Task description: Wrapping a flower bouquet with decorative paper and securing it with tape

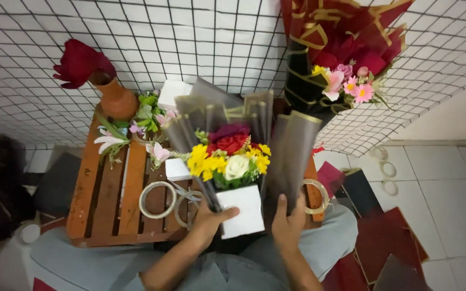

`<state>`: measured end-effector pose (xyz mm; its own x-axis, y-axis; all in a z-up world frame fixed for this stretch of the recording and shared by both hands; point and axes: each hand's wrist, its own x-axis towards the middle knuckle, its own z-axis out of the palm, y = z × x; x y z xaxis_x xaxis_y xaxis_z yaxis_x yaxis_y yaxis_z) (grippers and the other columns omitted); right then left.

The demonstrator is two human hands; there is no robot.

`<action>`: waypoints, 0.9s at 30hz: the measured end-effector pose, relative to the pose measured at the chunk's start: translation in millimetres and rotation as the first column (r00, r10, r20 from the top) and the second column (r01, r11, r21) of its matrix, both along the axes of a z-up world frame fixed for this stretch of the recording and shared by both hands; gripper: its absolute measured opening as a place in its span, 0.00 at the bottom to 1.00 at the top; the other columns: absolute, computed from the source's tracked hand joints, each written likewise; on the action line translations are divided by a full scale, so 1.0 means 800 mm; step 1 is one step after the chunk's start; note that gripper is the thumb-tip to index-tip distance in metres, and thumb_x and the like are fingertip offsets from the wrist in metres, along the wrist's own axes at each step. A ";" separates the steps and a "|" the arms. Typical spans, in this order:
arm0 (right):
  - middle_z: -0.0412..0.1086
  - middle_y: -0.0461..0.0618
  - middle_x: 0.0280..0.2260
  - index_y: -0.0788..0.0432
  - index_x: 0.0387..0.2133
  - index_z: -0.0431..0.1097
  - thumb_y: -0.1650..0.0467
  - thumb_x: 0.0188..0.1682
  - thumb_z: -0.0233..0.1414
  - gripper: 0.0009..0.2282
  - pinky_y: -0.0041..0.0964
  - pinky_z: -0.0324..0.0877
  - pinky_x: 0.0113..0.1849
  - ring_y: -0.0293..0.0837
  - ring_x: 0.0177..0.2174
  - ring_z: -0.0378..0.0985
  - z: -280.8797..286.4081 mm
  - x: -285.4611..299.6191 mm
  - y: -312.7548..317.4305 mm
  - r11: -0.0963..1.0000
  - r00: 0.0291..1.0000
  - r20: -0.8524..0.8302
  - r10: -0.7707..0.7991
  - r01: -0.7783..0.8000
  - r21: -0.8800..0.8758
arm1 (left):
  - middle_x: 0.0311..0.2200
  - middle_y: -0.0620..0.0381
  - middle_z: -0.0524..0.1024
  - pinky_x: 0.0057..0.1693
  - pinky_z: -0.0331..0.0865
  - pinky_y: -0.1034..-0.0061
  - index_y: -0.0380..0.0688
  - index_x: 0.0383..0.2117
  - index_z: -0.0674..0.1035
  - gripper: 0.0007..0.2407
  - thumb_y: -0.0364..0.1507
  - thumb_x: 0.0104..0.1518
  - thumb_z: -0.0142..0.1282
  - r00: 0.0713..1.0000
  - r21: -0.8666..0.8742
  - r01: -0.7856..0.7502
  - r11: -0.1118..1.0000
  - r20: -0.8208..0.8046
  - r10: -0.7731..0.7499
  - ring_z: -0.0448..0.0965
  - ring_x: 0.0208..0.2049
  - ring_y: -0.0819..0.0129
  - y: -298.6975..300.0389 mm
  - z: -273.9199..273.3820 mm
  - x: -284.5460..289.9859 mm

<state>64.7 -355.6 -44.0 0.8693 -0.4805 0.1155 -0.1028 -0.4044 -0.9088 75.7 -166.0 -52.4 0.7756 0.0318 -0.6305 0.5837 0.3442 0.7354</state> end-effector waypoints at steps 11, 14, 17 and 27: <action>0.68 0.52 0.57 0.56 0.61 0.60 0.58 0.52 0.46 0.25 0.42 0.64 0.56 0.47 0.58 0.69 0.094 0.024 0.069 0.974 0.986 0.087 0.144 -0.157 0.164 | 0.68 0.64 0.59 0.72 0.52 0.70 0.55 0.64 0.54 0.48 0.34 0.32 0.75 0.976 0.293 0.029 0.956 0.197 -0.090 0.55 0.72 0.68 0.077 0.082 -0.022; 0.67 0.53 0.59 0.58 0.63 0.57 0.59 0.53 0.43 0.26 0.42 0.64 0.57 0.47 0.58 0.68 0.080 0.017 0.093 0.958 0.979 0.099 0.179 -0.196 0.208 | 0.69 0.63 0.61 0.71 0.55 0.69 0.53 0.66 0.56 0.49 0.33 0.32 0.75 0.951 0.250 -0.041 0.967 0.306 -0.039 0.59 0.70 0.66 0.082 0.077 -0.024; 0.56 0.51 0.67 0.56 0.68 0.48 0.56 0.53 0.40 0.30 0.41 0.56 0.62 0.45 0.65 0.58 0.092 0.008 0.107 0.901 0.945 0.138 0.297 -0.325 0.288 | 0.65 0.61 0.68 0.69 0.62 0.69 0.52 0.63 0.63 0.44 0.32 0.31 0.75 0.952 0.226 -0.044 0.973 0.304 -0.028 0.66 0.68 0.65 0.087 0.086 -0.027; 0.53 0.56 0.65 0.56 0.69 0.41 0.64 0.55 0.51 0.32 0.47 0.62 0.62 0.50 0.65 0.58 0.049 0.012 0.105 0.760 0.715 0.483 0.505 -0.634 0.143 | 0.59 0.57 0.77 0.65 0.70 0.67 0.47 0.57 0.71 0.37 0.29 0.34 0.75 0.909 0.172 -0.023 0.985 0.413 -0.051 0.75 0.63 0.63 0.093 0.102 -0.031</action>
